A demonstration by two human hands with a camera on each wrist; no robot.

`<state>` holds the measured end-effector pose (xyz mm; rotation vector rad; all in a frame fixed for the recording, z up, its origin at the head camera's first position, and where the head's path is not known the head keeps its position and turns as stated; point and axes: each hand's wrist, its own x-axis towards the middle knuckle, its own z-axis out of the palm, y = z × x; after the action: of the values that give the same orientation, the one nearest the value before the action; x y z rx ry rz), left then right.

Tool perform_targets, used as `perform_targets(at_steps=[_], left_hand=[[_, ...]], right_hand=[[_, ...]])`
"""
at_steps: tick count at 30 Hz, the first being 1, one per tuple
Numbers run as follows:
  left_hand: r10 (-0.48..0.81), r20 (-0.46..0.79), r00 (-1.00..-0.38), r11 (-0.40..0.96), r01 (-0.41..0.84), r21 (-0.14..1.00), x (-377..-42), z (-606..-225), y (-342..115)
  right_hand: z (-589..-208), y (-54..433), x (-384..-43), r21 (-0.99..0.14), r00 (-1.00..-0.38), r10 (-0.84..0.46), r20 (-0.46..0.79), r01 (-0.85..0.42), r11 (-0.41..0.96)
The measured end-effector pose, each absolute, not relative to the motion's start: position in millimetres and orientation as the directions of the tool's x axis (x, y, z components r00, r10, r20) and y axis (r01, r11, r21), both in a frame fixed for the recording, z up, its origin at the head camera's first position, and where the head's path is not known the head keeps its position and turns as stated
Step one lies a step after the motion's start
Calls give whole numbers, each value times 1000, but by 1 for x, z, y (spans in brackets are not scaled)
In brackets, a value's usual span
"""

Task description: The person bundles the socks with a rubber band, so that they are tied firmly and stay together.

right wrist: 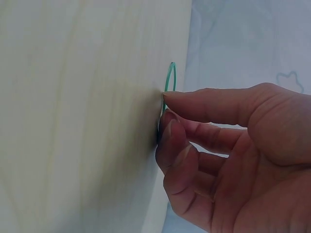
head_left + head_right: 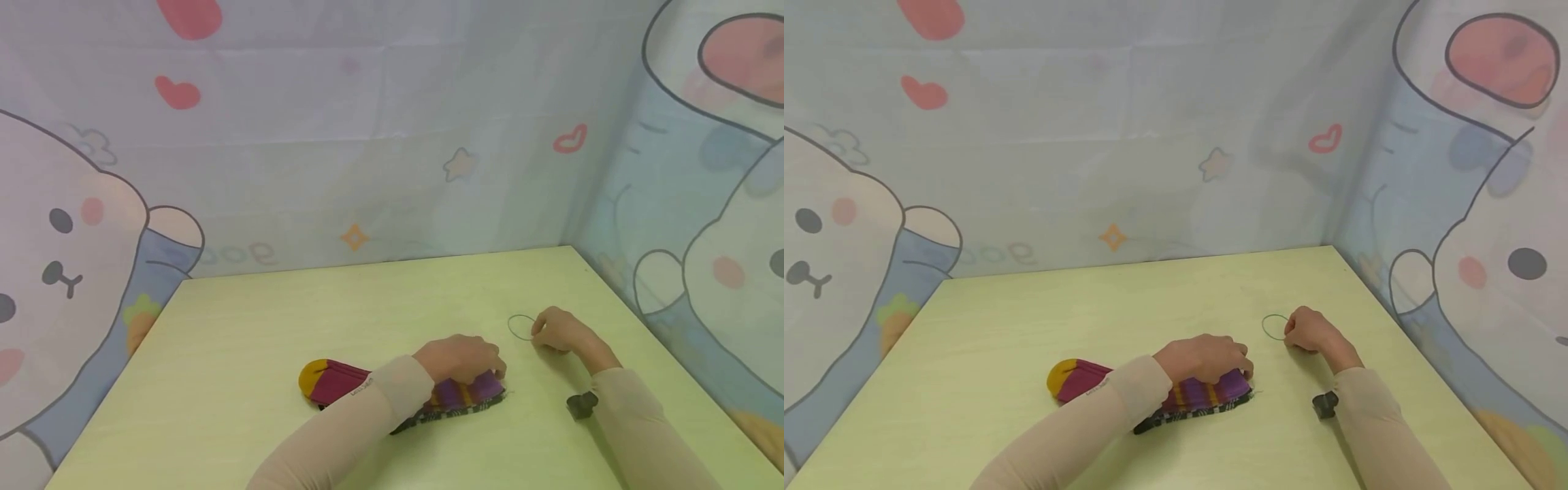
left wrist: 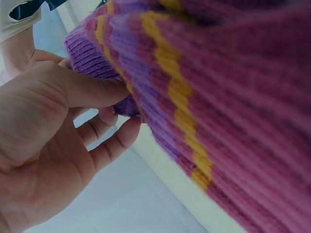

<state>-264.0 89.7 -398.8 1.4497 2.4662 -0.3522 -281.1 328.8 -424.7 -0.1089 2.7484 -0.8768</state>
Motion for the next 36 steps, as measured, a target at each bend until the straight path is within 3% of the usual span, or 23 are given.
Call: perform_targets(at_steps=[12,17,28,32,36], left_hand=[[873,-199,-446,444,894,-56,-270,-401,79],[901,-124,-416,401,907,-125,-270,-405,76],[847,-182,-499,472,864,-175,-259,-402,76],[831,-224,-509,496,860,-115,-257,-401,73],[828,-243,-505,533,844,62,-260,-398,66]], right_hand=[[-422,323,-280,-586,-967,-143,-211,7,810],[-421,322,-279,-594,-966,-144,-216,13,805],[-423,322,-280,-593,-966,-150,-212,6,805],[-423,323,-280,-589,-966,-145,-215,10,808],[-424,325,-281,-584,-965,-142,-220,14,811]])
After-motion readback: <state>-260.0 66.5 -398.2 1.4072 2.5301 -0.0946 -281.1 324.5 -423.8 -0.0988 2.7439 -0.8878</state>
